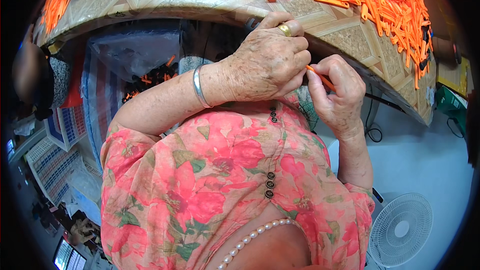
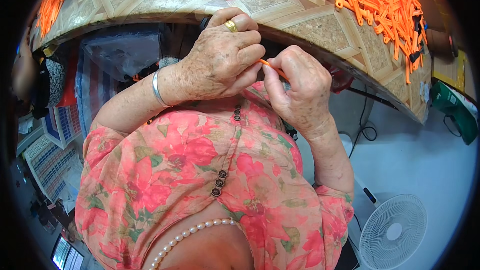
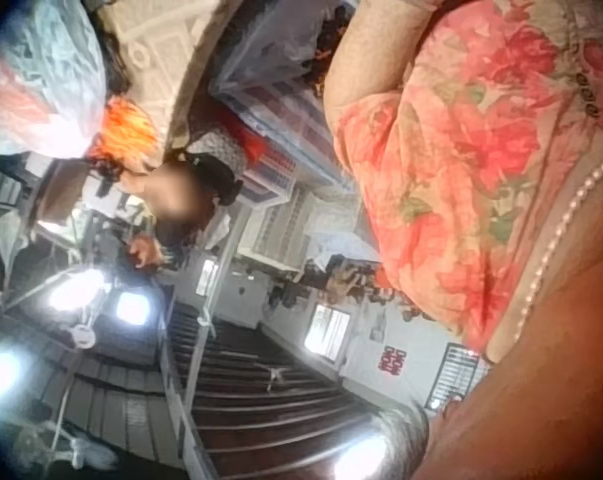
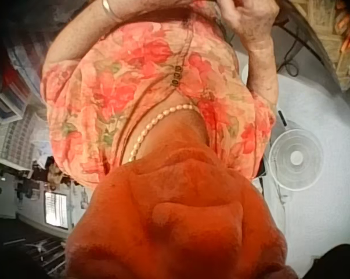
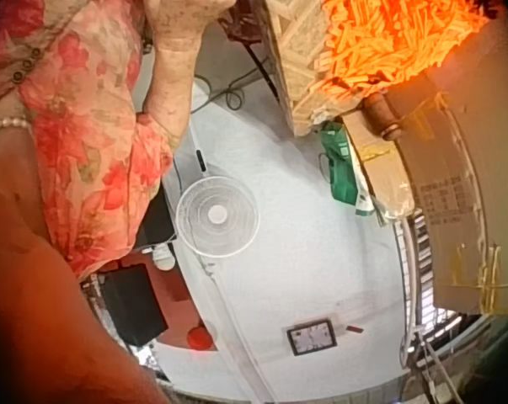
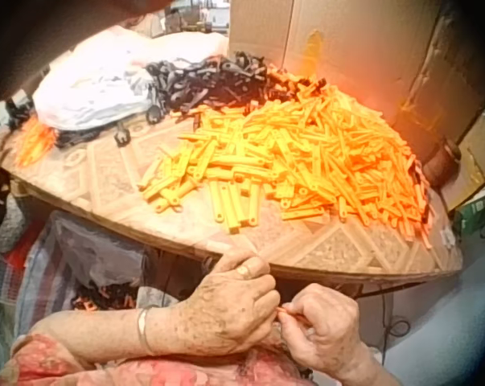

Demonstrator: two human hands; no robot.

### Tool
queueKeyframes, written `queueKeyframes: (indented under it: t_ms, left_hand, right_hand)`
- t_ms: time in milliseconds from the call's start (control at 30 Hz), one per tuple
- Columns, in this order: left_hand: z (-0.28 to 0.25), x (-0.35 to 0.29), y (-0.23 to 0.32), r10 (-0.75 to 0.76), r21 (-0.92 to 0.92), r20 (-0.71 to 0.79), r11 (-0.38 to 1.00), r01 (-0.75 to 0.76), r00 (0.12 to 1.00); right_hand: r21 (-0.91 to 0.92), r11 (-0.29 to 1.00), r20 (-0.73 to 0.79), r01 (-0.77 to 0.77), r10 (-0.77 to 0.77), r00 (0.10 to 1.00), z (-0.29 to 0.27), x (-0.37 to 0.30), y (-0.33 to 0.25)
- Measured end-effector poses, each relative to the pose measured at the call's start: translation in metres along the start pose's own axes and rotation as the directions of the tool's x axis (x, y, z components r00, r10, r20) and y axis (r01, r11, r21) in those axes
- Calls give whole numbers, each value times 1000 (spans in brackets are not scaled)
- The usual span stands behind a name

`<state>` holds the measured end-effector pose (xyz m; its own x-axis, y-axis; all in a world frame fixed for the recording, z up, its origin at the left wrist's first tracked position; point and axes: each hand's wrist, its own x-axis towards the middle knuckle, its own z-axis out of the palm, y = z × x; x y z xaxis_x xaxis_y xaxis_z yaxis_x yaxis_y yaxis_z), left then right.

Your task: The person inserts orange plastic tubes into black plastic holders and uses a hammer to secure them. They repeat this process for multiple units, picking up parts from a pile on the table and placing the finished assemblies back down.

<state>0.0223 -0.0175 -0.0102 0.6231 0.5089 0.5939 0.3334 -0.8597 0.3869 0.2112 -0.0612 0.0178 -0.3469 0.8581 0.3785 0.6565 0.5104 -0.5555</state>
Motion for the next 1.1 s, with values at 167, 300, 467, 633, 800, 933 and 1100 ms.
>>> queueKeyframes:
  t_ms: [167, 300, 467, 633, 800, 933, 1100]
  left_hand:
    - [-1, -2, -4, -26, 19, 33, 999, 26, 999]
    - [-12, 2, -10, -41, -15, 97, 999, 42, 994]
    - [-16, 1, -11, -71, -44, 156, 996, 78, 985]
    - [-12, -2, -11, -95, -66, 132, 992, 104, 987]
    - [-15, 1, -9, -32, -44, 99, 998, 36, 995]
    - [-13, -2, -9, -38, -70, 85, 997, 44, 996]
    - [-49, 5, -1, -172, -163, 524, 941, 296, 834]
  right_hand:
    - [56, 996, 28, -68, 67, 997, 1, 2, 4]
    - [230, 895, 132, -381, 360, 924, -9, 2, 6]
    - [302, 810, 239, -502, 446, 863, -13, 3, 8]
    - [322, 795, 294, -515, 433, 852, -13, 6, 8]
    - [268, 872, 298, -411, 330, 896, -14, 9, 5]
    - [151, 974, 177, -169, 141, 974, -8, 7, 0]
    - [-57, 939, 64, 339, -336, 940, -2, -3, 11]
